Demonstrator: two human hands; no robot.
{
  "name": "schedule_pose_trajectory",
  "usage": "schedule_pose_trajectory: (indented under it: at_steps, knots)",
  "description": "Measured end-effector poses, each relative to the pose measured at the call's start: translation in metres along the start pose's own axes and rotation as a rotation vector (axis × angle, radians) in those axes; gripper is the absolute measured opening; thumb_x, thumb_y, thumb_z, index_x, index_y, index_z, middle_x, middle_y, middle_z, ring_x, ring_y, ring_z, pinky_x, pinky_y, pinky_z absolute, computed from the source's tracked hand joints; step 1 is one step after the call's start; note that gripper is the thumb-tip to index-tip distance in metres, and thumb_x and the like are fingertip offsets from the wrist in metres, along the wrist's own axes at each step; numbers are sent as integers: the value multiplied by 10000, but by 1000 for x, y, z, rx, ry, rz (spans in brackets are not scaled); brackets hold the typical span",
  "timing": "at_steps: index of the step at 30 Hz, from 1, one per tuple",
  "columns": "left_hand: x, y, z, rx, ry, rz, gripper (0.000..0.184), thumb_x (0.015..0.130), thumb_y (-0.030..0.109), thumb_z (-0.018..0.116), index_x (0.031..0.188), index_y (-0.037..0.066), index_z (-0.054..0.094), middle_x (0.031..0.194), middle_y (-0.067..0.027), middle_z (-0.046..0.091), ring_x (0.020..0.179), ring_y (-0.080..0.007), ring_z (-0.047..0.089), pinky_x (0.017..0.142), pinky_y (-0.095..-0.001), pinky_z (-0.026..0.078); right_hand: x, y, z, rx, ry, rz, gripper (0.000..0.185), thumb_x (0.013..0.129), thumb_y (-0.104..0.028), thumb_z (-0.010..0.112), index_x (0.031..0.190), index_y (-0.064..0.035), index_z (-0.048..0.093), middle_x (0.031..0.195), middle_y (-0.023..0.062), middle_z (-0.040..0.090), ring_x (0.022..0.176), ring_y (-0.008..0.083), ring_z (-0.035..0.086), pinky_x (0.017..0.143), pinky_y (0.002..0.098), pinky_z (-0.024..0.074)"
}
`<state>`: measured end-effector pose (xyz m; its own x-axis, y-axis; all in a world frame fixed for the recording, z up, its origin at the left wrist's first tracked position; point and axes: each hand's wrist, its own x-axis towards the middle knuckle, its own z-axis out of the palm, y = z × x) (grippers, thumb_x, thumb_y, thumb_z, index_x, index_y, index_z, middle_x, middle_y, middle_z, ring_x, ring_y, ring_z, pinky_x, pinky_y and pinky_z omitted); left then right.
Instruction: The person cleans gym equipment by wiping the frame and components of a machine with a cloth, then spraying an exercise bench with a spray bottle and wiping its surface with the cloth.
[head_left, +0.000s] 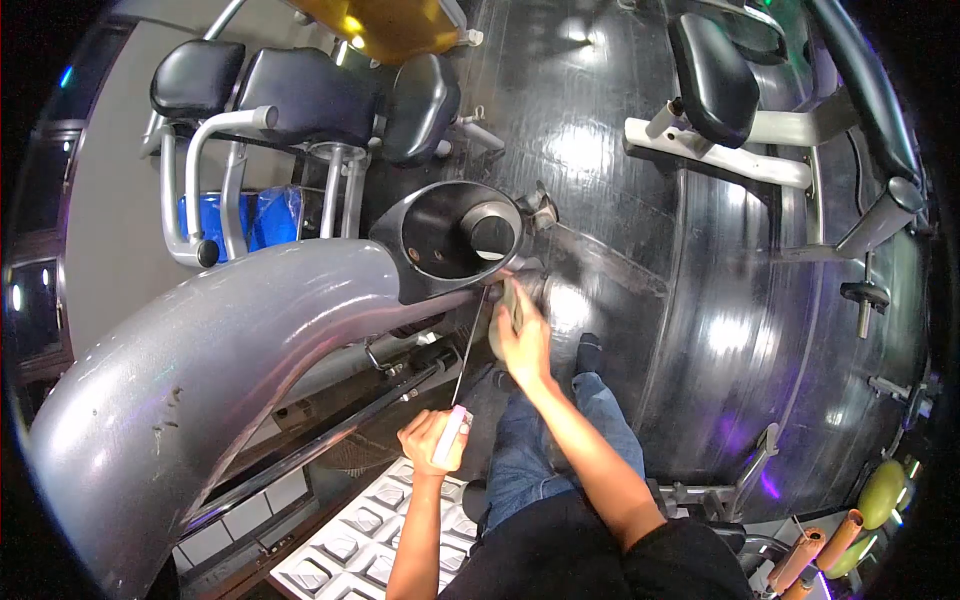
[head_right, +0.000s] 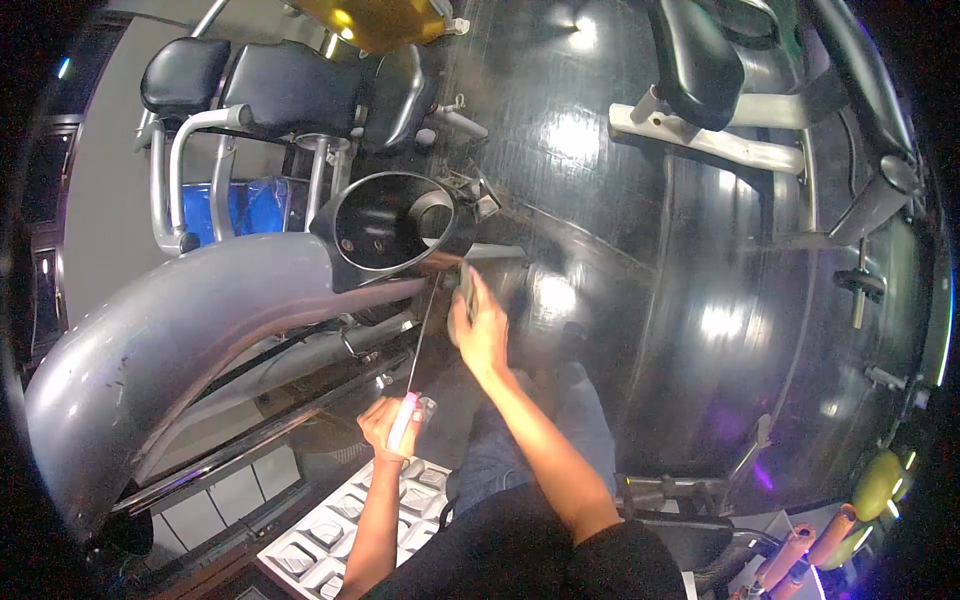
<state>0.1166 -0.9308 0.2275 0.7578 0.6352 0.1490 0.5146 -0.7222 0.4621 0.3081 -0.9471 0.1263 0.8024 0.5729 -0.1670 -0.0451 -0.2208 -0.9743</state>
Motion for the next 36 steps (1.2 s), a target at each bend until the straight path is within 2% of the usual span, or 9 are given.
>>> schedule_pose_trajectory:
  at_steps: [5,8,10,13,21,28,32,34,36]
  knots:
    - [5,5,-1,-3,16,-4,187,724,231,681,787,55,687,700,-88,661,555,-259,598,532,-334,475,-67,0,-9,-23,-175,104,475,925,-184,615,1337,29,512,1209,302,611,1123,409,622,967,429,488]
    - [3,4,0,-13,17,-2,184,734,231,680,790,56,687,704,-89,664,554,-263,597,538,-337,476,-63,6,-7,98,-170,205,457,930,-193,620,1321,29,535,1211,294,616,1130,394,625,963,419,489]
    - [3,3,0,-21,10,9,181,738,227,679,793,54,686,703,-92,663,550,-269,595,546,-341,478,-41,7,-2,65,-26,93,443,954,-214,597,1324,23,538,1194,270,639,1152,373,620,950,416,491]
    - [3,4,0,-25,15,-5,181,738,223,679,794,51,684,703,-95,663,550,-272,594,550,-344,479,-6,-19,-9,164,9,148,461,957,-238,589,1328,29,525,1173,273,644,1140,391,619,938,426,493]
    - [2,3,1,-7,19,12,185,737,220,687,810,51,692,712,-93,668,554,-272,597,546,-343,476,-21,-58,-29,-80,-298,364,485,945,-263,576,1315,45,518,1048,339,644,1032,460,634,881,473,506]
    - [2,2,1,-7,9,10,179,732,213,686,819,57,698,725,-86,676,573,-267,609,559,-339,485,-11,-72,-38,-69,-210,12,444,912,-212,615,1265,50,550,1085,311,646,999,464,643,871,471,520]
    - [3,2,1,10,0,14,177,735,213,683,821,59,697,728,-87,677,575,-266,611,558,-337,484,19,-68,-44,-273,-233,-28,396,884,-208,646,1230,-22,602,1059,264,669,932,434,666,809,487,536]
    - [2,2,2,1,19,29,175,738,215,679,818,61,694,728,-87,676,573,-265,611,553,-337,483,44,-67,-50,-356,-268,8,331,853,-278,682,1103,-61,685,965,226,696,892,417,675,770,477,542]
    - [1,1,2,1,16,24,174,742,217,679,817,61,692,727,-87,675,571,-264,610,550,-338,481,61,-77,-57,-445,-379,71,365,839,-305,687,1113,-63,690,961,219,701,893,413,677,780,477,542]
